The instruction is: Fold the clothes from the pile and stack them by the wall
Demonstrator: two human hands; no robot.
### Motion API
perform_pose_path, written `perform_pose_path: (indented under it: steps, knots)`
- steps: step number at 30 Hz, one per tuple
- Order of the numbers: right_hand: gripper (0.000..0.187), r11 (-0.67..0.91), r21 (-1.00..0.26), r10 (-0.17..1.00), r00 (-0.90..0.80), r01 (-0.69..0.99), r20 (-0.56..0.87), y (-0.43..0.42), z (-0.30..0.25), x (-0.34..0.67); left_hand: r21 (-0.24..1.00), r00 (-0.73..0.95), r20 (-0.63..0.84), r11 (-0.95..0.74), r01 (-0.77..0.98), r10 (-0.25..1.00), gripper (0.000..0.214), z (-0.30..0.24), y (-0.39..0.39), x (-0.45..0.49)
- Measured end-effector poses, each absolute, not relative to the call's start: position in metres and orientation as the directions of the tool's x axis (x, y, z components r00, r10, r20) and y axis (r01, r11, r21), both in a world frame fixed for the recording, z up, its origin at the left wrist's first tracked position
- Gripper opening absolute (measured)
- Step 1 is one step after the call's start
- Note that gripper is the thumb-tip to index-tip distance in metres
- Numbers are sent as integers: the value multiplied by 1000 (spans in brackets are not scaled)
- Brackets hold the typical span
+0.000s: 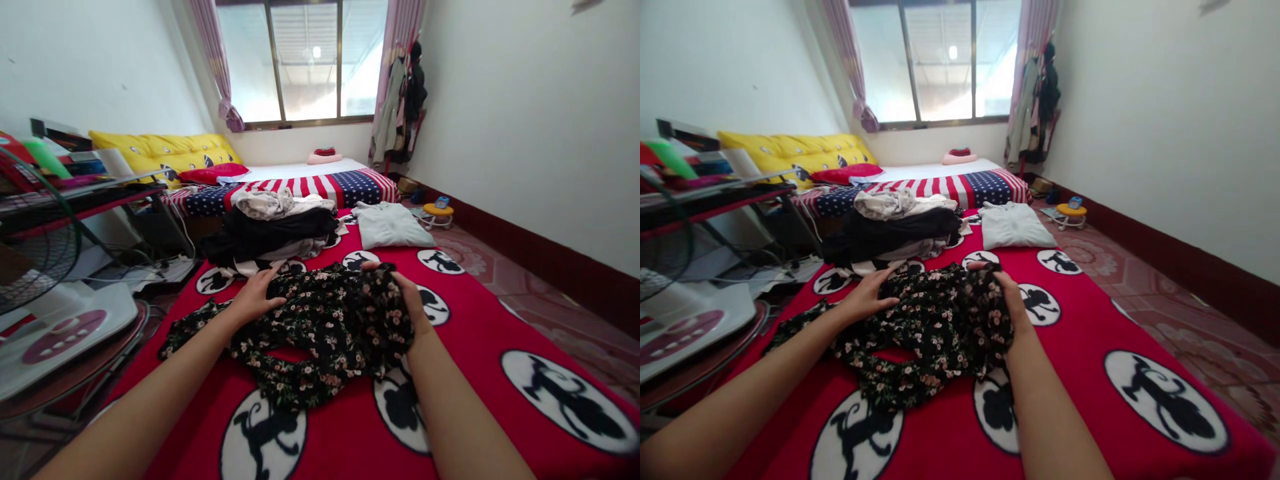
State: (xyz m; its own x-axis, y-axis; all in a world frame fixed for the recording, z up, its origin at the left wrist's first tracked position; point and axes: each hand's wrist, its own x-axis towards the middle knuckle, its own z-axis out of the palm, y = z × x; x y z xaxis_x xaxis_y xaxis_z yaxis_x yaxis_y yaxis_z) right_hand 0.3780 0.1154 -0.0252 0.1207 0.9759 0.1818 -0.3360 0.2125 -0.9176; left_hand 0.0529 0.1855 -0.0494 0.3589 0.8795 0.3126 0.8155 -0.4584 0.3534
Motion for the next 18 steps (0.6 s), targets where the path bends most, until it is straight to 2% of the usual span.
perform_pose_path:
  steps: [1, 2, 3, 5, 6, 7, 8, 10, 11, 13, 15, 16, 18]
  knots:
    - [33, 113, -947, 976, -146, -301, 163, 108, -20, 373, 350, 363, 294, -453, 820, 884, 80, -51, 185, 51]
    - [35, 41, -974, 902, -412, -223, 132, 101, -16, 368, 350, 363, 271, -443, 825, 891, 82, -52, 182, 49]
    - [39, 12, -991, 779, -620, -133, 92, 97, -13, 364, 356, 361, 246, -430, 830, 900, 83, -51, 178, 48]
    - [50, 8, -1000, 584, -812, -4, 7, 95, -12, 359, 378, 358, 199, -409, 830, 912, 77, -45, 168, 47]
    - [55, 1, -1000, 553, -833, 17, -14, 97, -13, 359, 384, 364, 183, -407, 829, 913, 69, -41, 161, 47]
    - [56, -4, -1000, 592, -806, 5, -7, 101, -16, 359, 380, 376, 173, -414, 827, 910, 59, -37, 153, 47]
    - [54, 11, -999, 696, -718, -32, 30, 106, -20, 360, 366, 396, 168, -431, 825, 903, 48, -31, 144, 49]
    - [49, 123, -990, 925, -352, -74, 141, 119, -31, 364, 310, 456, 149, -479, 821, 877, 37, -20, 122, 54]
    - [49, 174, -984, 976, -125, -32, 176, 126, -37, 367, 277, 496, 121, -509, 815, 860, 33, -14, 109, 58]
    - [57, 147, -971, 959, 212, 190, 186, 138, -50, 371, 238, 594, 11, -579, 780, 804, 23, -2, 86, 67]
    - [70, 9, -869, 927, 322, 495, 193, 144, -60, 373, 245, 661, -131, -621, 744, 739, 14, 8, 69, 74]
    - [71, -40, -785, 930, 311, 618, 197, 144, -63, 373, 259, 667, -185, -619, 741, 721, 24, 12, 65, 77]
    - [54, -31, -661, 969, 184, 750, 163, 143, -66, 373, 279, 624, -193, -568, 775, 757, 41, 15, 70, 81]
